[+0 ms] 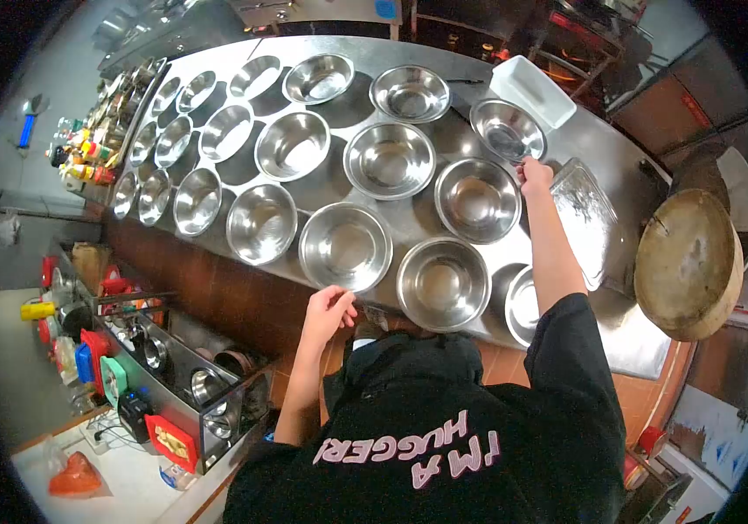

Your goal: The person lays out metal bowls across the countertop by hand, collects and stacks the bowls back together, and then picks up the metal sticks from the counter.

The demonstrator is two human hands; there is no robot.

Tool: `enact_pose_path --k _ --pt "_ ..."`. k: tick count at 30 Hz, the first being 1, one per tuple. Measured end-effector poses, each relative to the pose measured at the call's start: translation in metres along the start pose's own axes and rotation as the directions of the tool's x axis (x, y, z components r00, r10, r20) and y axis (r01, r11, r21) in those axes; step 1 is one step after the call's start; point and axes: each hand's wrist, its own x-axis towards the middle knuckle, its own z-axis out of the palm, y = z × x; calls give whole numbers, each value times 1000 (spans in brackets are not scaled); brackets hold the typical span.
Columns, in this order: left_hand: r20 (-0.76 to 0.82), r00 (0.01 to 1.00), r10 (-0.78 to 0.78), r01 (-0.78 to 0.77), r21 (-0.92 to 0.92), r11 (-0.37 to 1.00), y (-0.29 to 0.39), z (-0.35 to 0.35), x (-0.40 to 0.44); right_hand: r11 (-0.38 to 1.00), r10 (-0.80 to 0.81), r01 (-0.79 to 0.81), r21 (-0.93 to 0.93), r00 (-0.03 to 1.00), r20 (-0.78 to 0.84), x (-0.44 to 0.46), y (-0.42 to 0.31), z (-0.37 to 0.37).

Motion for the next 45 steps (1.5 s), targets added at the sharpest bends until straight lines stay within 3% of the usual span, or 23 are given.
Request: enact_pose_path --k 3,7,9,11,13,15,17,21,23,25,26,27,29,31,32,33,34,38,39,40,42,45 --pt "-65 998 -16 13 -40 999 3 -8 -11 998 38 -37 -57 999 6 17 2 13" --pt "-48 999 24 -24 -8 1000 0 -18 -14 993 118 -118 2 993 29 30 6 20" --pt "-40 999 24 -25 -21 999 0 -20 -15 987 153 -150 -53 987 45 31 10 17" --pt "-1 1000 8 -8 -3 1000 4 -21 -14 981 192 -193 1 979 60 36 15 15" --pt "55 998 -18 17 21 1000 13 -18 -11 968 77 -107 225 987 140 18 13 6" --pt "124 992 6 -9 24 1000 8 -18 0 986 -24 28 -165 999 28 -31 -13 -4" --pt "223 974 24 -30 26 999 6 -10 13 929 -316 327 -173 945 86 -78 -11 -33" --pt "395 918 39 -76 78 994 28 31 29 924 -331 325 -200 944 6 -201 24 -117" --pt "538 843 -34 -187 351 918 43 61 28 851 -408 323 -413 903 -135 -244 73 -173" --pt "615 778 130 -426 365 828 28 98 32 936 -233 133 -325 928 -292 -288 102 -217" --pt "629 767 123 -397 315 862 19 119 33 972 -135 51 -231 921 -366 -303 113 -234" --pt "637 761 122 -366 267 891 11 139 30 958 -179 71 -279 905 -385 -307 134 -258" --pt "671 730 128 -386 251 888 -1 172 21 996 58 -76 -41 942 -330 -315 142 -288" --pt "690 709 145 -408 233 883 -16 197 14 991 26 -70 -118 942 -336 -311 144 -294" --pt "691 722 -31 -207 258 944 -24 209 11 976 -4 -66 -206 947 -322 -304 142 -297" --pt "683 700 -208 7 286 958 -32 220 9 991 -43 1 -133 950 -308 -283 160 -303" --pt "692 678 -250 11 330 944 -38 228 9 991 1 -45 -127 946 -324 -264 166 -306" --pt "582 762 -285 142 279 950 -64 255 9 987 -42 0 -160 964 -261 -227 152 -300" --pt "562 778 -281 145 274 951 -69 261 9 961 -116 44 -273 961 -253 -214 160 -301" --pt "514 829 -219 139 189 972 -74 267 7 920 -189 87 -382 953 -238 -204 164 -303" --pt "422 895 -142 128 63 990 -86 279 9 906 -199 138 -400 973 -116 -189 169 -312" --pt "243 970 20 -15 -22 1000 -84 291 3 882 -201 209 -422 977 63 -185 168 -323"
